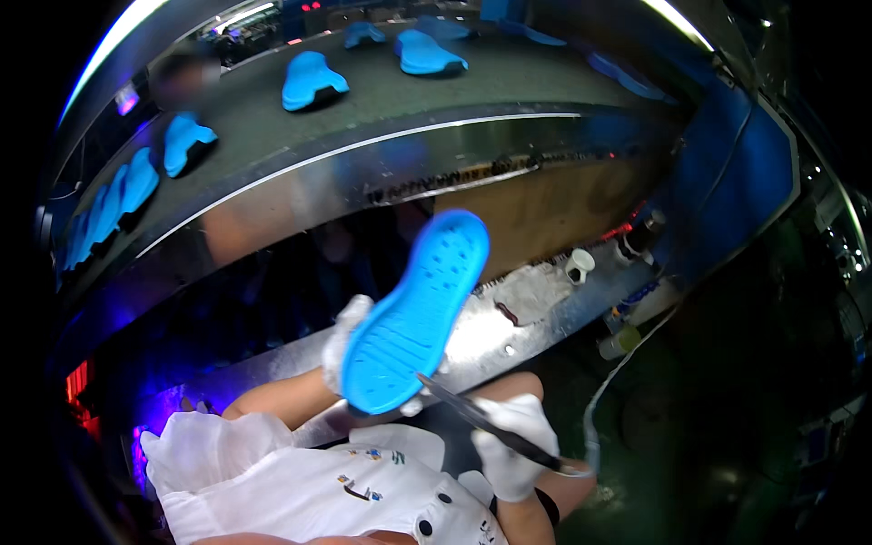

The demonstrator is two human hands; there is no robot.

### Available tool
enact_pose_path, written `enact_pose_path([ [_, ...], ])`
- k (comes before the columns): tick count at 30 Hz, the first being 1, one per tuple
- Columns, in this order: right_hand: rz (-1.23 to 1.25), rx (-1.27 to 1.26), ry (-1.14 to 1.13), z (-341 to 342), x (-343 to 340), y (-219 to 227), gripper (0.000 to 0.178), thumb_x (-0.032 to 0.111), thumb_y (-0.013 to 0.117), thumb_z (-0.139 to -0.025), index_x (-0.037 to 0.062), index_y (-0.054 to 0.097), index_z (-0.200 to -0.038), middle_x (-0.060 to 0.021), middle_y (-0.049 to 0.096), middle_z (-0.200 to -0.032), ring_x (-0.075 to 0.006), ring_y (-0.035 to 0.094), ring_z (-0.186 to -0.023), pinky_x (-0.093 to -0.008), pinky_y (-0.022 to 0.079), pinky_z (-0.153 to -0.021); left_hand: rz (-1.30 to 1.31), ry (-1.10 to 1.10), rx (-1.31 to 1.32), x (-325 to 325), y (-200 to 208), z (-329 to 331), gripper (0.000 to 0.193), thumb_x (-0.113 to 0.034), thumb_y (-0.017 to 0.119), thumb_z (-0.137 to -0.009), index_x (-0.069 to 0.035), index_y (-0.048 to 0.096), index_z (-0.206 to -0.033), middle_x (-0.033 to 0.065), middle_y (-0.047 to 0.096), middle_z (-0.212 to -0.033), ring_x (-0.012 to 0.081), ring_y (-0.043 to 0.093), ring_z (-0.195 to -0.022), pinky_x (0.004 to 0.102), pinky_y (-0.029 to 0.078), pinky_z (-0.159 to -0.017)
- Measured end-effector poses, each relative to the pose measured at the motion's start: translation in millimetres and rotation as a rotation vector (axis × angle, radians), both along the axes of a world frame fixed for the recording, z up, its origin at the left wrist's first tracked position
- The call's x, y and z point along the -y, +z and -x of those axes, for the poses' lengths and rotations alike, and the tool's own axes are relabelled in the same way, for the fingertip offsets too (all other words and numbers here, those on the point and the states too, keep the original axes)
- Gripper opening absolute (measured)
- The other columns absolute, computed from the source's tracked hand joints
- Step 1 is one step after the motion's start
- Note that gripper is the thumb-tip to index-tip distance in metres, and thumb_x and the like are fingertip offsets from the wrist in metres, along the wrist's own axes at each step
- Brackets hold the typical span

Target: The person applies adhesive to the bottom of blue shoe soles using a brush tool, then places each sole onto a moving conveyor belt.

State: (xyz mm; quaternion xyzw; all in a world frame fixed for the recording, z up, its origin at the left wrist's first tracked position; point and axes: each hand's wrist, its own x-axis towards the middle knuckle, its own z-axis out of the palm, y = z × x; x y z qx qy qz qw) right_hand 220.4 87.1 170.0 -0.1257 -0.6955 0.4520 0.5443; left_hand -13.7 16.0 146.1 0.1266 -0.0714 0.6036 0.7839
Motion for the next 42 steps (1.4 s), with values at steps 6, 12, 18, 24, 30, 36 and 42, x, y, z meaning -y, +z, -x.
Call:
enact_pose_path([
  [6, -0.021, -0.1, 0.028, 0, -6, 4, 0.026, 0.017, 0.076, -0.087, 0.0002, 0.06, -0.1, -0.0154, 0.069, -0.093, -0.0211, 0.059, -0.078, -0.0305, 0.048, -0.068, -0.189, 0.706, -0.468, 10, 178, 113, 0.092, -0.078, 0.028, -0.092, -0.009, 0.031, -0.152, 0.0364, 0.047, -0.135, 0.0401, 0.062, -0.107, 0.0486, 0.056, -0.082],
  [12, 0.081, -0.031, 0.066, -1, -12, -12, 0.023, 0.003, 0.074, -0.081, -0.0015, 0.063, -0.101, -0.0141, 0.068, -0.094, -0.0211, 0.064, -0.083, -0.0313, 0.051, -0.076, 0.322, -0.993, 1.94, 25, 234, 151, 0.043, -0.032, 0.056, -0.095, -0.011, 0.058, -0.133, 0.0135, 0.063, -0.129, 0.0269, 0.063, -0.118, 0.0435, 0.046, -0.101],
  [18, 0.339, 0.045, 0.184, 1, -6, -22, 0.023, -0.002, 0.071, -0.084, -0.0045, 0.062, -0.105, -0.0134, 0.068, -0.099, -0.016, 0.066, -0.081, -0.0257, 0.054, -0.072, -0.937, -0.58, 2.377, 82, 222, 181, 0.034, -0.033, 0.062, -0.091, -0.004, 0.064, -0.108, 0.023, 0.066, -0.113, 0.0398, 0.063, -0.107, 0.0473, 0.051, -0.089],
  [24, 0.422, 0.081, 0.126, 5, -8, -30, 0.025, -0.007, 0.069, -0.086, -0.005, 0.061, -0.11, -0.0119, 0.068, -0.101, -0.0111, 0.067, -0.075, -0.0219, 0.055, -0.07, -0.039, -1.609, 2.197, 100, 183, 142, 0.022, -0.011, 0.067, -0.09, 0.001, 0.068, -0.109, 0.0155, 0.068, -0.1, 0.0289, 0.067, -0.09, 0.035, 0.052, -0.078],
  [30, 0.536, 0.11, -0.044, -4, -18, -55, 0.021, -0.005, 0.068, -0.087, -0.0043, 0.064, -0.108, -0.0078, 0.068, -0.09, -0.0096, 0.064, -0.073, -0.0213, 0.054, -0.066, 0.3, -2.087, 2.273, 98, 76, 18, 0.029, 0.004, 0.071, -0.074, 0.0, 0.069, -0.102, 0.0151, 0.068, -0.098, 0.0315, 0.067, -0.089, 0.0402, 0.055, -0.08],
  [36, 0.527, 0.113, -0.201, -15, -37, -79, 0.023, -0.004, 0.07, -0.087, -0.0051, 0.065, -0.11, -0.0058, 0.067, -0.097, -0.0074, 0.062, -0.081, -0.0212, 0.05, -0.071, 0.693, -2.001, 3.074, 42, -88, -37, 0.033, -0.002, 0.084, -0.067, -0.005, 0.07, -0.096, 0.0178, 0.063, -0.116, 0.0368, 0.062, -0.109, 0.0427, 0.054, -0.084],
  [42, 0.604, 0.204, -0.206, 8, -48, -98, 0.016, 0.001, 0.07, -0.088, -0.0038, 0.065, -0.102, -0.0042, 0.066, -0.082, -0.0088, 0.059, -0.068, -0.0225, 0.048, -0.063, -1.411, -2.422, 3.555, 42, -132, -26, 0.03, -0.028, 0.067, -0.09, -0.005, 0.063, -0.109, 0.0196, 0.048, -0.139, 0.0308, 0.051, -0.127, 0.0417, 0.043, -0.103],
])
